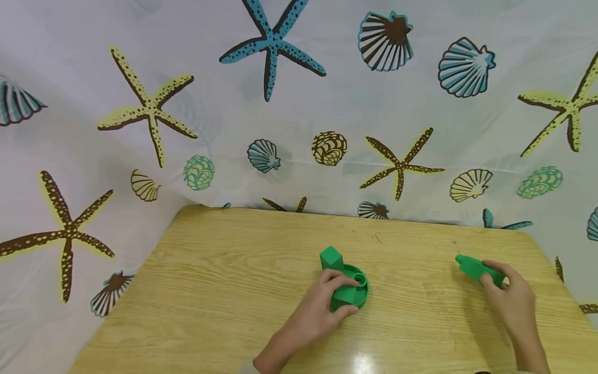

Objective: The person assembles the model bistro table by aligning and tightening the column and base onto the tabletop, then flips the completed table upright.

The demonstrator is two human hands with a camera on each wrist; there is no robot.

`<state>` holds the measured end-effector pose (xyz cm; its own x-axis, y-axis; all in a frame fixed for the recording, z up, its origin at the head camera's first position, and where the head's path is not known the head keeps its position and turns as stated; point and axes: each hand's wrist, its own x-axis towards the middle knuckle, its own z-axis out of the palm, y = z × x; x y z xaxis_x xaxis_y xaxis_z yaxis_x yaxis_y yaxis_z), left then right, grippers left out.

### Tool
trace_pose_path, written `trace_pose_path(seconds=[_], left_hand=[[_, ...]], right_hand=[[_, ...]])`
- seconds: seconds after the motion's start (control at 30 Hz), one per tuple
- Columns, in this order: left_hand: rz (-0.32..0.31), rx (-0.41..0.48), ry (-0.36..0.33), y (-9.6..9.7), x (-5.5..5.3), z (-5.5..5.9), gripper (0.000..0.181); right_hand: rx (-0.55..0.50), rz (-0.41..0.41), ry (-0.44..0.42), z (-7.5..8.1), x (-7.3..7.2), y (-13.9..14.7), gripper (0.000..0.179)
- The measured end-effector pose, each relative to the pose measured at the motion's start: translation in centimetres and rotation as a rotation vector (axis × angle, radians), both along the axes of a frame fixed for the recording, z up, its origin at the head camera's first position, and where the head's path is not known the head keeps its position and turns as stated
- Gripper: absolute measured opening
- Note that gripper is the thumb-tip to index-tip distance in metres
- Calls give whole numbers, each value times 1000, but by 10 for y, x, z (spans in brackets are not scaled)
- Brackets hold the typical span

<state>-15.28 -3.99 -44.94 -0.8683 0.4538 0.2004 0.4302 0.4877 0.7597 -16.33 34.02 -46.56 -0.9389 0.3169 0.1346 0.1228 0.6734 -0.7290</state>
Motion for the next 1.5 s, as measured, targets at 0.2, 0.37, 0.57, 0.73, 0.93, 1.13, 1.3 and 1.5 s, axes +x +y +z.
trace_pose_path(seconds=[0.2, 0.37, 0.57, 0.73, 0.93, 1.13, 1.3, 1.5], left_hand=[[58, 18, -6, -10, -4, -1, 30], [33, 17, 28, -24, -9, 3, 29], [25, 36, 1, -37, -17, 5, 32], [-7, 60, 7, -43, -20, 4, 36], [-14, 80, 4, -43, -23, 1, 37], [29, 101, -9, -39, -22, 0, 34], [49, 121, 7, -37, -23, -2, 34], [70, 161, -35, -37, -23, -4, 37]], right_hand=[[-74, 93, 118, 9, -1, -17, 40], [-135, 201, 228, 18, -4, -27, 39], [-162, 269, 217, 25, -4, -38, 46], [-110, 289, 250, 26, -3, -48, 48], [-159, 344, 276, 30, -1, -67, 48], [-233, 448, 290, 28, 1, -88, 47], [-299, 455, 303, 24, 2, -104, 50], [-341, 465, 319, 30, 8, -126, 45]])
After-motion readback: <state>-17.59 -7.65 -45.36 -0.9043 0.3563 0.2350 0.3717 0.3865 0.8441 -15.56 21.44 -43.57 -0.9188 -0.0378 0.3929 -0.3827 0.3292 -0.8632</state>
